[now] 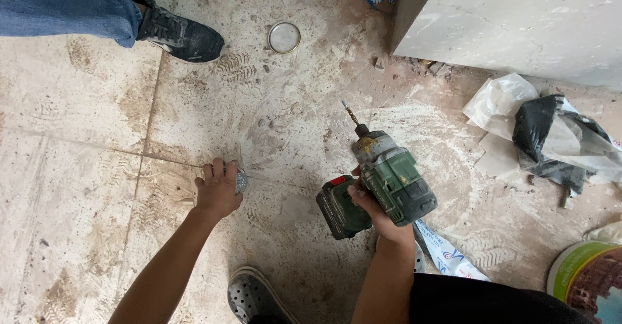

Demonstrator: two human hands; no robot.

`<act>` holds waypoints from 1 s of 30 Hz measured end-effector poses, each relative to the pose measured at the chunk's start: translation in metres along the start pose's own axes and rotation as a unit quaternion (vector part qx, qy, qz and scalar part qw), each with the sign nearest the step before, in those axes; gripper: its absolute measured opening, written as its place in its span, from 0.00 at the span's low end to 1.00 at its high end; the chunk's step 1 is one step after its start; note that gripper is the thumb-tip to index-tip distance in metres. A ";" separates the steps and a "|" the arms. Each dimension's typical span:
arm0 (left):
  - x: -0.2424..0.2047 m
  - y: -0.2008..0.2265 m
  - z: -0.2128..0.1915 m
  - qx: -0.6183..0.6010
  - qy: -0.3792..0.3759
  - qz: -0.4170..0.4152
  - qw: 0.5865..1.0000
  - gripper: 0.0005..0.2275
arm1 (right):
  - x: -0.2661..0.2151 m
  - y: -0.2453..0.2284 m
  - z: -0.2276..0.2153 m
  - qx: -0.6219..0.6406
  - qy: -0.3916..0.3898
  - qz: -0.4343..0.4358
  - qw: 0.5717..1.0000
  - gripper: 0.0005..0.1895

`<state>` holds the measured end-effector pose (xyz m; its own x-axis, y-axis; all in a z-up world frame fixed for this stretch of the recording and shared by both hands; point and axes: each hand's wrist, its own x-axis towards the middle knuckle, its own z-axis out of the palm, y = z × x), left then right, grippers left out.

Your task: Securing a metal door frame to a wall using a power drill and screws.

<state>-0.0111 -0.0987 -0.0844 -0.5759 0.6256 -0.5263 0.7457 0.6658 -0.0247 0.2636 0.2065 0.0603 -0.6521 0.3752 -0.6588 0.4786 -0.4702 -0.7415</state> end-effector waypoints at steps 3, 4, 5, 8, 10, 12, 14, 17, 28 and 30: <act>0.004 -0.004 0.010 0.001 -0.001 0.001 1.000 0.36 | 0.000 -0.001 0.001 0.001 0.002 0.002 1.000 0.25; 0.005 -0.004 0.010 0.001 -0.001 0.001 1.000 0.36 | 0.000 -0.001 0.001 0.001 0.002 0.002 1.000 0.25; 0.005 -0.005 0.011 0.000 -0.002 -0.001 1.000 0.36 | 0.000 -0.001 0.001 0.001 0.002 0.003 1.000 0.25; 0.003 -0.003 0.008 0.004 0.001 -0.002 1.000 0.36 | 0.000 -0.002 0.003 0.000 0.002 0.007 1.000 0.25; 0.003 -0.003 0.008 0.009 0.006 0.001 1.000 0.35 | 0.000 -0.002 0.003 0.000 0.002 0.008 1.000 0.25; 0.004 -0.004 0.011 0.004 0.002 0.003 1.000 0.35 | 0.000 -0.003 0.003 0.000 0.003 0.012 1.000 0.25; 0.002 -0.002 0.006 0.003 0.001 0.001 1.000 0.35 | -0.001 -0.003 0.003 0.001 0.003 0.013 1.000 0.25; 0.003 -0.003 0.008 0.001 0.001 0.001 1.000 0.35 | -0.001 -0.004 0.003 0.003 0.004 0.016 1.000 0.25; -0.001 0.001 0.000 -0.009 0.007 0.003 1.000 0.35 | 0.000 -0.006 0.000 0.009 0.008 0.030 0.999 0.25; -0.001 0.001 0.000 0.001 0.008 0.002 1.000 0.34 | 0.001 -0.007 -0.001 0.011 0.009 0.034 0.999 0.25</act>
<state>-0.0098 -0.0984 -0.0839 -0.5781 0.6349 -0.5126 0.7487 0.6625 -0.0239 0.2606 0.2106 0.0647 -0.6082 0.3562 -0.7093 0.5078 -0.5123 -0.6926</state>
